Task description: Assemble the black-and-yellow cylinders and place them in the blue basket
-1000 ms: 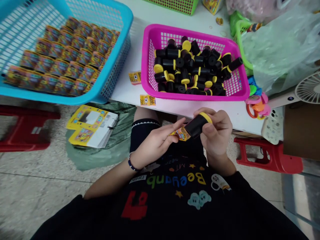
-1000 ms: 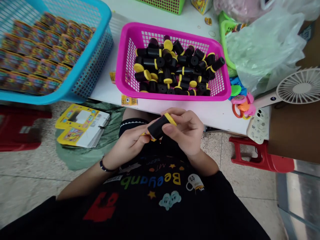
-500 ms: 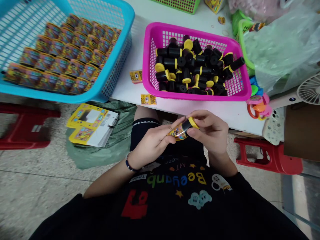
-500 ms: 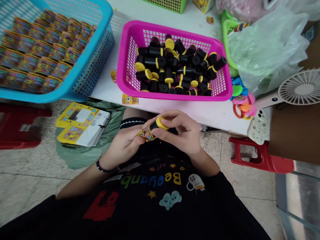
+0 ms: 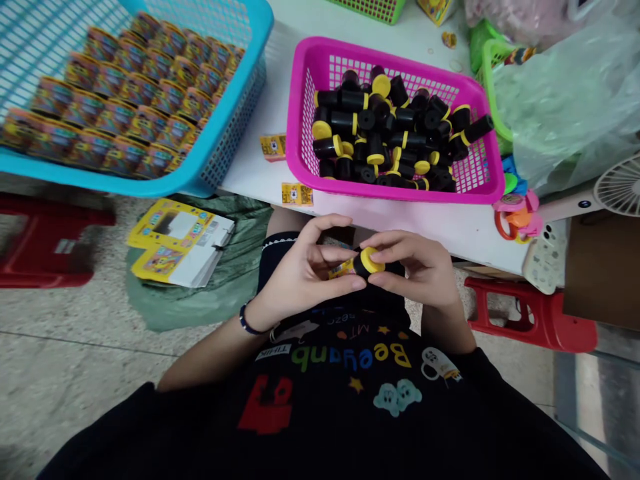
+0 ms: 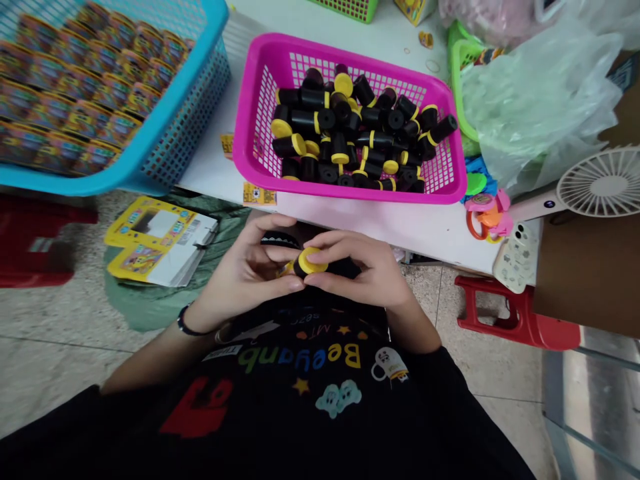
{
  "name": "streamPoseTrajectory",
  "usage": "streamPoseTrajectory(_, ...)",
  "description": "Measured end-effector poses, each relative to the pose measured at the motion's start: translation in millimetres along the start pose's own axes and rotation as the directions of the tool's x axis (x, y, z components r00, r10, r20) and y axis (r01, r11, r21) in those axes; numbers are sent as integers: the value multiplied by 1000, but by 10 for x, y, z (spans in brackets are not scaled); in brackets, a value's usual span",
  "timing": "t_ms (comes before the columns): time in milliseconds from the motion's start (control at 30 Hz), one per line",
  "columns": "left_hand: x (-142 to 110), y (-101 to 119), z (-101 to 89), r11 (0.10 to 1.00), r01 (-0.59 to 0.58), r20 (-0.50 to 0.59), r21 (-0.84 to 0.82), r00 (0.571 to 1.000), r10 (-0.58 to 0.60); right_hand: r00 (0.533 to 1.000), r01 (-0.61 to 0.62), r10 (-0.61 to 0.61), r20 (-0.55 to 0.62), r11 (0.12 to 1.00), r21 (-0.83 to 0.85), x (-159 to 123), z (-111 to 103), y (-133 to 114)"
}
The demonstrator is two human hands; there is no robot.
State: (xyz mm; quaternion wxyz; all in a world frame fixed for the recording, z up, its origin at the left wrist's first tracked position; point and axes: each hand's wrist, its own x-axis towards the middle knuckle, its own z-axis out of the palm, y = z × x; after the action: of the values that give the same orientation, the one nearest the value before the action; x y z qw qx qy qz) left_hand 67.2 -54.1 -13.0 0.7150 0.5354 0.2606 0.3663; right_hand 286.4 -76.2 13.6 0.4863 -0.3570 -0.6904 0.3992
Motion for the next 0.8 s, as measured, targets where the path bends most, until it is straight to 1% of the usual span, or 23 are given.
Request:
streamPoseTrajectory(33, -8, -9, 17, 1000, -8, -7, 22, 1000, 8, 999, -38, 38, -6, 999, 14, -2, -7, -1)
streamPoseTrajectory(100, -30, -28, 48, 992, -36, -60, 117, 997, 43, 994, -104, 106, -39, 994, 41, -6, -3, 8)
streamPoseTrajectory(167, -54, -49, 63, 953, -83, -136, 290, 982, 127, 986, -149, 151, -70, 988, 39, -8, 27, 29)
streamPoseTrajectory(200, -63, -59, 61, 913, -112, -156, 392, 970, 186, 983, -161, 163, -83, 986, 30, -8, 51, 43)
streamPoseTrajectory(233, -68, -69, 53, 860, -145, -150, 489, 957, 248, 979, -173, 174, -102, 985, 20, -8, 80, 57)
streamPoseTrajectory(300, -69, -94, 21, 729, -226, -89, 646, 926, 366, 964, -212, 212, -164, 977, 19, -7, 150, 87)
streamPoseTrajectory(367, -60, -128, -13, 607, -290, -24, 740, 890, 455, 930, -268, 274, -244, 962, 57, -10, 224, 118)
streamPoseTrajectory(433, -50, -168, -30, 533, -325, 10, 781, 861, 509, 895, -333, 337, -293, 941, 65, -17, 277, 148)
streamPoseTrajectory(467, -46, -185, -29, 525, -327, 9, 786, 854, 520, 890, -350, 344, -300, 936, 35, -23, 288, 162)
streamPoseTrajectory(500, -44, -196, -21, 539, -323, -6, 778, 854, 520, 896, -343, 322, -305, 939, -17, -30, 287, 174)
streamPoseTrajectory(533, -42, -200, -8, 568, -317, -30, 759, 855, 518, 910, -307, 268, -315, 948, -80, -38, 274, 186)
streamPoseTrajectory(567, -40, -194, 9, 613, -302, -66, 730, 862, 503, 928, -245, 188, -320, 958, -148, -47, 253, 196)
streamPoseTrajectory(600, -39, -180, 26, 668, -284, -110, 687, 869, 483, 945, -164, 91, -313, 963, -216, -55, 228, 204)
streamPoseTrajectory(667, -34, -130, 57, 777, -256, -197, 574, 879, 435, 966, 37, -121, -229, 939, -343, -68, 191, 214)
streamPoseTrajectory(733, -25, -75, 75, 850, -239, -271, 469, 877, 396, 955, 216, -284, -90, 868, -448, -70, 197, 217)
streamPoseTrajectory(767, -21, -53, 79, 871, -237, -302, 431, 871, 387, 941, 277, -337, -35, 826, -491, -67, 220, 218)
streamPoseTrajectory(800, -16, -38, 80, 885, -236, -322, 401, 868, 378, 926, 315, -377, -9, 787, -531, -61, 252, 220)
